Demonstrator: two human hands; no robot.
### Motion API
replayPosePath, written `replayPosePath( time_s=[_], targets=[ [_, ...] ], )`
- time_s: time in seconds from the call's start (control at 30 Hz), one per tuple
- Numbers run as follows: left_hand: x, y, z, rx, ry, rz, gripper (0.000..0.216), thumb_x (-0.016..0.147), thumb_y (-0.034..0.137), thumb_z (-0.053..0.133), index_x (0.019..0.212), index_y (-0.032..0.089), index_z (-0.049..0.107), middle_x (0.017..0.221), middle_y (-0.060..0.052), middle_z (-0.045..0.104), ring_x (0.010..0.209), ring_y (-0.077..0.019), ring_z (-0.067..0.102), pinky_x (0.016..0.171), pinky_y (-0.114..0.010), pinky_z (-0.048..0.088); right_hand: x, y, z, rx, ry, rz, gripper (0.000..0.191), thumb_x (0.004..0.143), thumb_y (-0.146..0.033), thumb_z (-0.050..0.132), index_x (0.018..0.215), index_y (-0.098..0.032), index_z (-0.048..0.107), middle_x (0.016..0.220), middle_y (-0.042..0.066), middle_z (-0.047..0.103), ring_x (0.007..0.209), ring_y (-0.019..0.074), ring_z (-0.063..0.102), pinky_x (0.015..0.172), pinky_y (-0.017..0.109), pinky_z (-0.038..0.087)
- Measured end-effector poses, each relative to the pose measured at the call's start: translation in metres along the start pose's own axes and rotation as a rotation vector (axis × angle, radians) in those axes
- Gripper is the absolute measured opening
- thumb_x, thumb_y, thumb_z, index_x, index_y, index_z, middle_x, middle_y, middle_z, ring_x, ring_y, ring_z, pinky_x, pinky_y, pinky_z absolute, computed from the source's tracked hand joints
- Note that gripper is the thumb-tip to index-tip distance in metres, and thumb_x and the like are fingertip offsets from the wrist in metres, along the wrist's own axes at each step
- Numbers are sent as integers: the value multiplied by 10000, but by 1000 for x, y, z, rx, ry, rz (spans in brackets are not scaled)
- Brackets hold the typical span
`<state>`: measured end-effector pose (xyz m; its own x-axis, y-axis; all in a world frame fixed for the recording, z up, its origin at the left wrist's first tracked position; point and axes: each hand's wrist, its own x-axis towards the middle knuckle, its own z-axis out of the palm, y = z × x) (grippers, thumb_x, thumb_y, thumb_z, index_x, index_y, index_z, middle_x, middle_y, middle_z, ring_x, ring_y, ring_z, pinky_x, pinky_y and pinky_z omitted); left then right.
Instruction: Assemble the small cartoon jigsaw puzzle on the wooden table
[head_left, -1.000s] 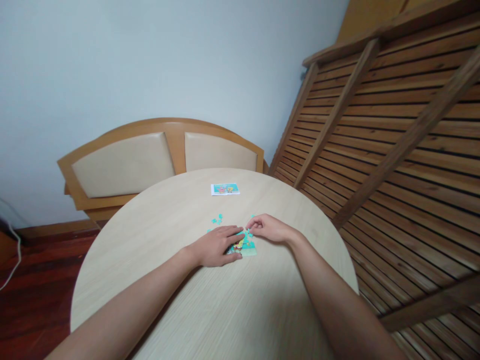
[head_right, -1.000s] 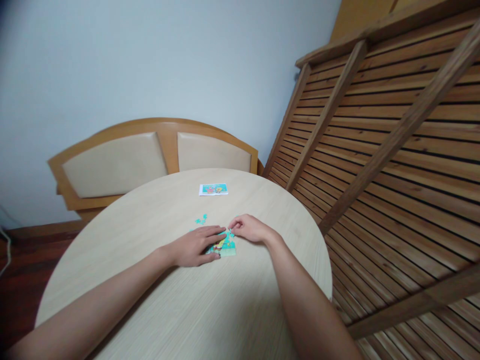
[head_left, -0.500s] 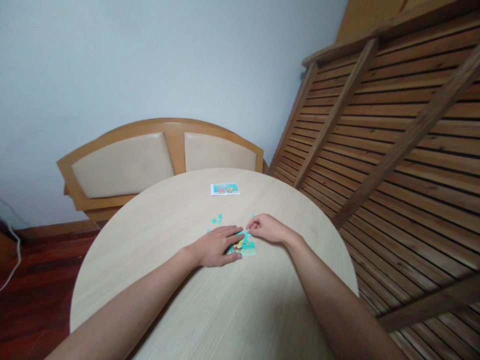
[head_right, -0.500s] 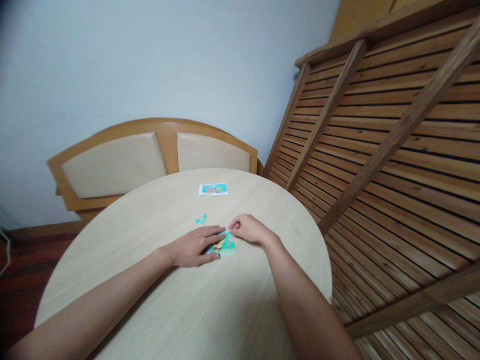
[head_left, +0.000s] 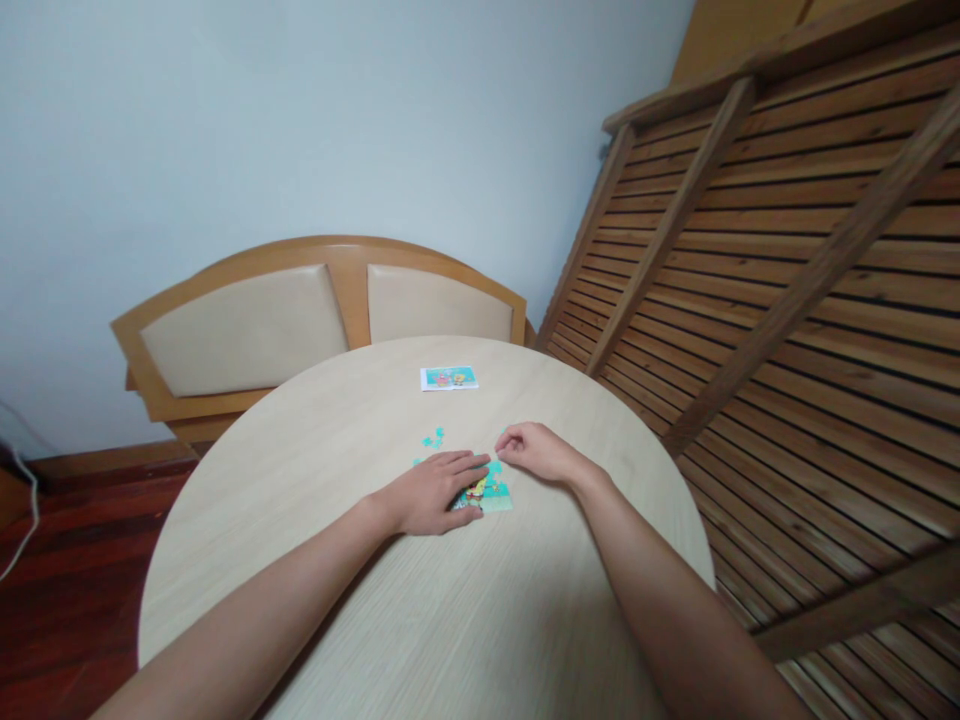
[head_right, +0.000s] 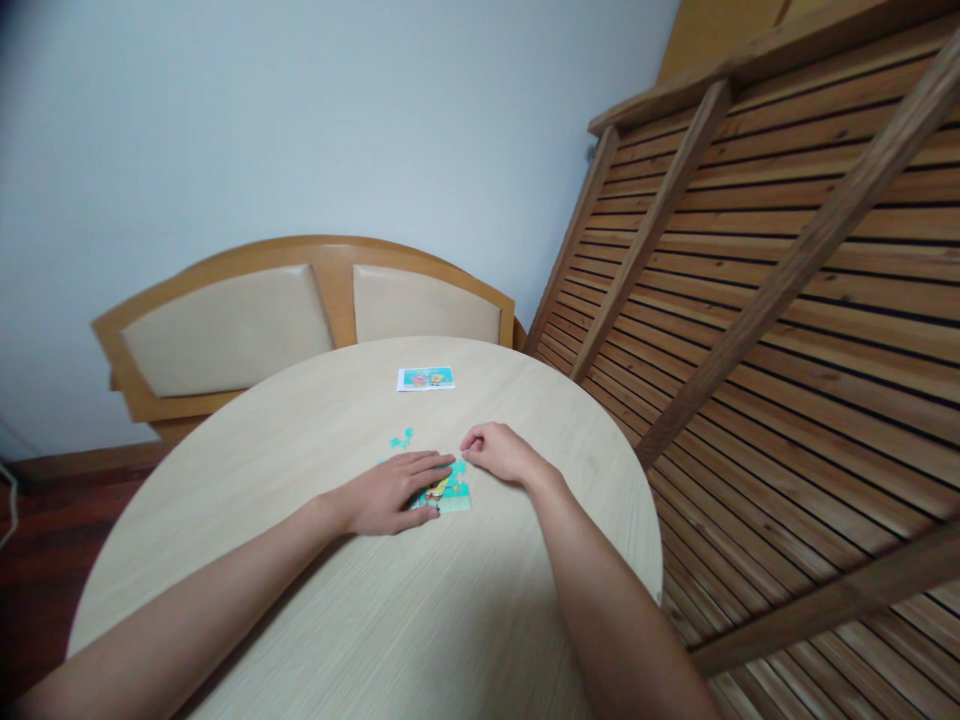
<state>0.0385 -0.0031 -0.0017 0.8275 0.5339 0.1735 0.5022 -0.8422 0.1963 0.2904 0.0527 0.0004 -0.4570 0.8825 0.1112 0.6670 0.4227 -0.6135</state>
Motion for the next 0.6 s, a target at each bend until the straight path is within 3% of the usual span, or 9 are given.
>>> replayPosePath(
  time_s=[0.23, 0.4, 0.6],
  targets=[
    [0, 1, -1, 30, 6, -2, 614, 953, 500, 535, 1452, 148, 476, 1501, -140, 496, 1387, -338, 446, 1170, -482, 348, 0, 26, -13, -144, 229, 66, 258, 898, -187, 554, 1069, -129, 738, 1051, 133, 740, 924, 217, 674, 855, 319, 500],
    [0, 2, -1, 39, 26, 9, 588, 937, 507, 549, 1420, 175, 503, 1480, -127, 517, 1356, -333, 472, 1148, -487, 365, 5, 27, 2, -221, 210, 1, 317, 935, -223, 554, 1208, -191, 713, 1219, 105, 684, 1149, 228, 599, 1049, 347, 419],
    [-1, 0, -2, 35, 33, 14, 578, 919, 485, 572, 1405, 178, 516, 1481, -127, 510, 1344, -332, 474, 1142, -484, 371, 0, 21, 0, -297, 156, 38, 304, 922, -265, 586, 1179, -209, 738, 1207, 114, 683, 1158, 262, 586, 1052, 368, 403]
  ],
)
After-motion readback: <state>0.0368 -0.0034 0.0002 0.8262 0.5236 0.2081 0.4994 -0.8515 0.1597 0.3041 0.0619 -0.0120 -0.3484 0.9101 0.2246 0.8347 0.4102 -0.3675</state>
